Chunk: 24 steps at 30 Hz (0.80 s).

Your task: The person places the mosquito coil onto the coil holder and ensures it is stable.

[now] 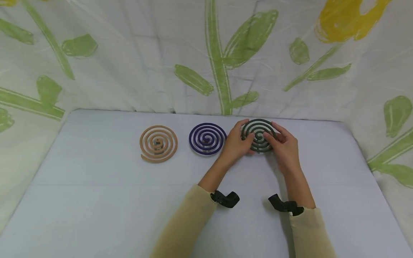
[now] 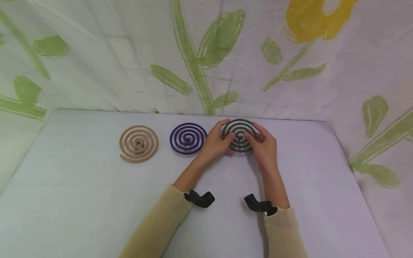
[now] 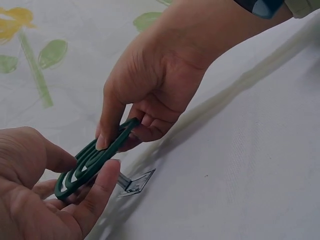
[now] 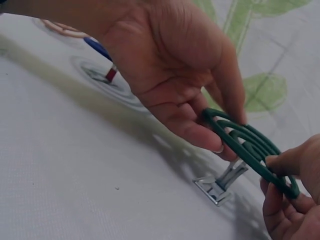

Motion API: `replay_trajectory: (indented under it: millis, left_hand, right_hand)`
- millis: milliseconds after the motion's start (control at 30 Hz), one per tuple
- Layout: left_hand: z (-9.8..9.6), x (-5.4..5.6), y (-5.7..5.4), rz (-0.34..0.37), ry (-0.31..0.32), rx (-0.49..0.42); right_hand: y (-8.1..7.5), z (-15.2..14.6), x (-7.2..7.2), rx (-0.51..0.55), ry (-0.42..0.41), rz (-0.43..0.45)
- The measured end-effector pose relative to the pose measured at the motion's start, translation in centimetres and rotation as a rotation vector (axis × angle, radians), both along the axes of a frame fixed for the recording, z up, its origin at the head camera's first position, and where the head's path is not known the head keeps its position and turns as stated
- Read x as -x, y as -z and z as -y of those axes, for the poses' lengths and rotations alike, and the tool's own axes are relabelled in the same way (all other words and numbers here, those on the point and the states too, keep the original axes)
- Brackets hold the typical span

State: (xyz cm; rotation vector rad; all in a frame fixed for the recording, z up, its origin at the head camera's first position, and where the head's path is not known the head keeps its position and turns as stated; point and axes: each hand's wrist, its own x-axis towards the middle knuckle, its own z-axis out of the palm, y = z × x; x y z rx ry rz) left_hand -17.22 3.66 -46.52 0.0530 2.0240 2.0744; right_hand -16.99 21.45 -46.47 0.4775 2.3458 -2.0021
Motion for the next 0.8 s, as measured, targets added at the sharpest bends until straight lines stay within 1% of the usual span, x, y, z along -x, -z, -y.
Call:
replay_trajectory:
  millis: [133, 233, 333, 433, 600, 633, 700, 767, 800]
  left_hand:
    - [0.22, -0.02, -0.1, 0.01, 0.019, 0.018]
    - [0.34, -0.05, -0.22, 0.002, 0.033, 0.076]
    - [0.33, -0.09, -0.35, -0.001, 0.029, 0.128]
    - [0.29, -0.09, -0.38, 0.006, 0.019, 0.152]
    - [0.12, -0.04, -0.18, 0.025, 0.017, 0.157]
    - [0.07, -0.03, -0.12, 0.03, 0.017, 0.144]
    - [-0.02, -0.03, -0.03, 0.034, 0.011, 0.14]
    - [-0.13, -0.05, 0.12, 0.038, 0.006, 0.111]
    - [-0.18, -0.03, 0.18, 0.032, -0.003, 0.116]
  right_hand:
    - [0.13, -0.03, 0.0, -0.011, -0.012, 0.012]
    - [0.2, -0.11, 0.0, -0.013, -0.02, 0.016]
    - [0.23, -0.19, 0.0, -0.012, -0.024, 0.017]
    - [0.24, -0.2, -0.01, -0.016, -0.029, 0.02]
    - [0.23, -0.14, -0.04, 0.003, -0.028, 0.034]
    - [0.23, -0.14, -0.03, 0.008, -0.027, 0.034]
    - [0.24, -0.14, -0.02, 0.0, -0.03, 0.033]
    - [0.26, -0.14, 0.01, -0.011, -0.035, 0.029]
    - [0.26, -0.14, 0.03, -0.021, -0.037, 0.027]
